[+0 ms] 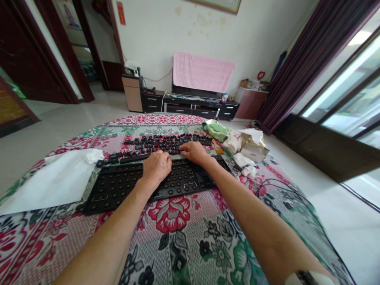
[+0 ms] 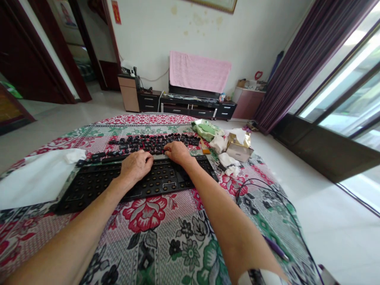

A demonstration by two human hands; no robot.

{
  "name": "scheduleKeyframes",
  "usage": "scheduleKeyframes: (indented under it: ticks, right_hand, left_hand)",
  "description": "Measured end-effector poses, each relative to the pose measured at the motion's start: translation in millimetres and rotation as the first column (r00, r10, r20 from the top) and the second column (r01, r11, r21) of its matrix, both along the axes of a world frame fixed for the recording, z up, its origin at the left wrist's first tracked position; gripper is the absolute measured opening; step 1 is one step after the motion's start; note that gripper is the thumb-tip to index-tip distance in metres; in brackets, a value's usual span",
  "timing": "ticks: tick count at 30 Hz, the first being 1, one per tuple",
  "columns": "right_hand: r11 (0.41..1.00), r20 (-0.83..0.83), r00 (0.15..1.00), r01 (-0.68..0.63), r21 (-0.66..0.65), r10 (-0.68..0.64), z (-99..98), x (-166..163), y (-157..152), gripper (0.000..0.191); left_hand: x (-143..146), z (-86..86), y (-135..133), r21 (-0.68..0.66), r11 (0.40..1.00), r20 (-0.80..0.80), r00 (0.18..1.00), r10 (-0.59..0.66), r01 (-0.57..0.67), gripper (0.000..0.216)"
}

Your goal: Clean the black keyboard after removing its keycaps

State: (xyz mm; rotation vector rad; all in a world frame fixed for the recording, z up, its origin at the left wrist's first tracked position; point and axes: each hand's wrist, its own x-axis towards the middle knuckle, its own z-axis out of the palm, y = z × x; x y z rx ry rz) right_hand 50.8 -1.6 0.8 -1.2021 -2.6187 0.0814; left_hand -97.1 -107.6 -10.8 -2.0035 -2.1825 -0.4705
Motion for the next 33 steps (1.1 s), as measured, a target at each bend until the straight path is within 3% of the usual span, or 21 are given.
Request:
scheduleKeyframes:
  ticks: [18, 25, 33]
  right_hand:
    - [0.993, -0.036, 0.998, 0.049, -0.111, -0.053, -1.7, -5, 6, 0.020]
    - [0.995, -0.187, 0.982, -0.009, -0.101, -0.010, 16.4, 27, -10, 0.019]
    - [0.922, -0.175, 0.980, -0.153, -0.356, 0.095, 35.5, 71, -51, 0.017]
  left_hand:
    - [0, 1.2, -1, 0.004, 1.000, -0.001, 1.000, 0.006, -0.006, 0.032]
    - [2, 4.4, -3, -0.030, 0.999, -0.004, 1.000, 0.012, -0.012, 0.033]
    - [3, 4.8, -4, -0.010, 1.000, -0.016, 1.000, 0.024, -0.024, 0.035]
